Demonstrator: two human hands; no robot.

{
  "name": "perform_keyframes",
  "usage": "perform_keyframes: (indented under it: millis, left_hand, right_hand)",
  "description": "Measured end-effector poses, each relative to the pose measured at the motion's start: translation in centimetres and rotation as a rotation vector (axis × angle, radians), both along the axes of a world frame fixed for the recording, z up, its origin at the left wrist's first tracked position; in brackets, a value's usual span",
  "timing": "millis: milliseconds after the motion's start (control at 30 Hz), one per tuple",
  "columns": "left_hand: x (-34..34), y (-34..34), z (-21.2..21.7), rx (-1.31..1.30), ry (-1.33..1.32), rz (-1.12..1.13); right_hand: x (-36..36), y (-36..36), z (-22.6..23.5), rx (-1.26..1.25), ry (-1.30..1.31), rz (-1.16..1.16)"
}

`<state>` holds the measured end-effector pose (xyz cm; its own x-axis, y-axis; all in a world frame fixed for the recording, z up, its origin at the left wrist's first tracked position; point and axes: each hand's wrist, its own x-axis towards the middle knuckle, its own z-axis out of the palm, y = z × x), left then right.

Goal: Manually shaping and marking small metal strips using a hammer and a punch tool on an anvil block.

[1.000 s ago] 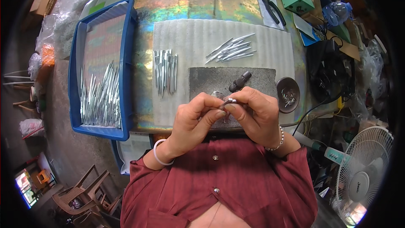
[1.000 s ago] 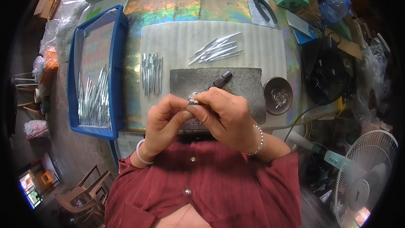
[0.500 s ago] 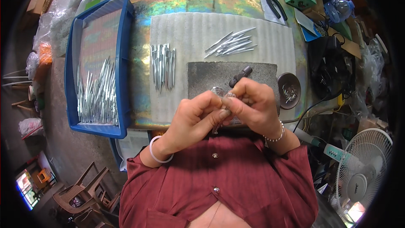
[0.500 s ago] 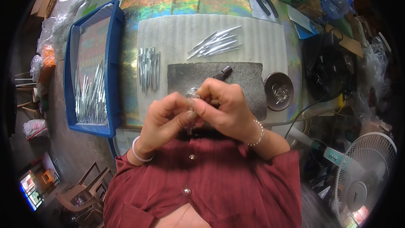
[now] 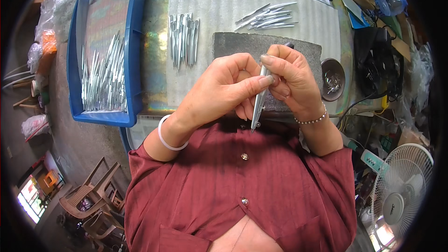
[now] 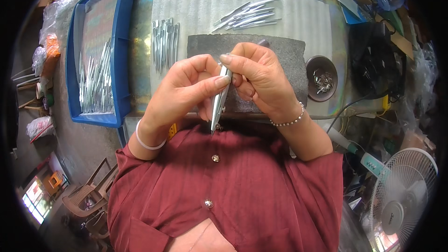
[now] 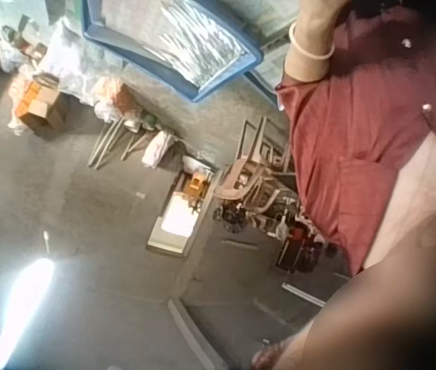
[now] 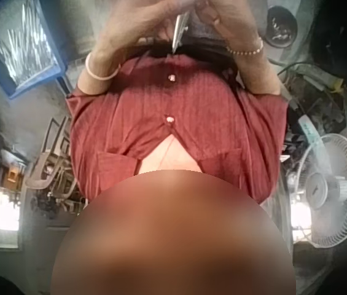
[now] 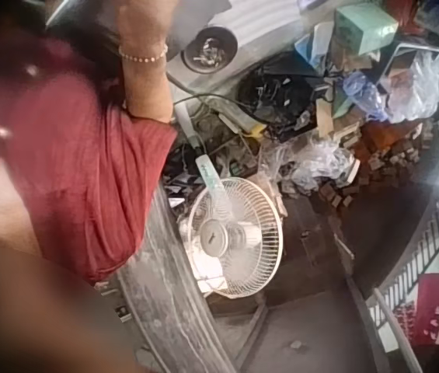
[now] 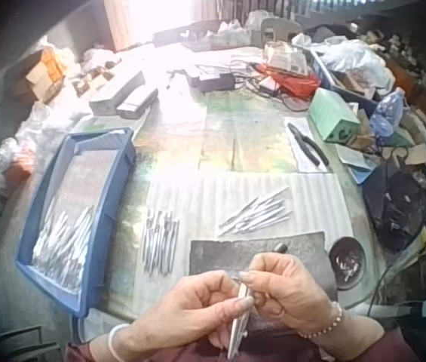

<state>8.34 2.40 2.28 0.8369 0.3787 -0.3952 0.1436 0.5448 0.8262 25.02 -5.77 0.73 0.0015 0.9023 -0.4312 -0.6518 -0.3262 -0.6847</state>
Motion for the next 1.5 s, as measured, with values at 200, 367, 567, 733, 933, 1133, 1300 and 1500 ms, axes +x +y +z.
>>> perform_keyframes:
  millis: [200, 367, 567, 733, 933, 1133, 1300, 1500]
  left_hand:
    - [0.2, 0.1, -0.1, 0.020, -0.001, -0.058]
    - [0.7, 0.3, 0.3, 0.067, 0.019, -0.116]
    - [1.6, 0.5, 0.1, 0.051, 0.038, -0.172]
    - [2.6, 0.7, 0.5, 0.040, 0.063, -0.202]
    - [3.4, 1.1, 0.6, 0.061, 0.058, -0.257]
    - [1.8, 0.0, 1.9, 0.229, -0.038, -0.020]
    - [-1.6, -1.0, 1.4, 0.393, -0.135, 0.436]
    - [-2.9, -1.7, 0.2, 0.090, -0.262, 0.599]
  right_hand:
    - [-0.3, -0.6, -0.3, 0.013, -0.035, -0.056]
    - [-0.3, -1.3, -0.2, 0.007, -0.064, -0.108]
    - [0.0, -2.0, -0.8, 0.032, -0.015, -0.166]
    - [0.2, -2.5, -1.2, 0.054, -0.016, -0.219]
    - [0.8, -2.8, -1.0, 0.069, -0.026, -0.241]
    - [6.1, -1.8, 2.4, 0.189, -0.435, -0.276]
    - [18.2, 1.2, 0.8, 0.023, -1.112, -0.125]
    - [22.0, 2.9, -5.7, -0.107, -1.750, -0.055]
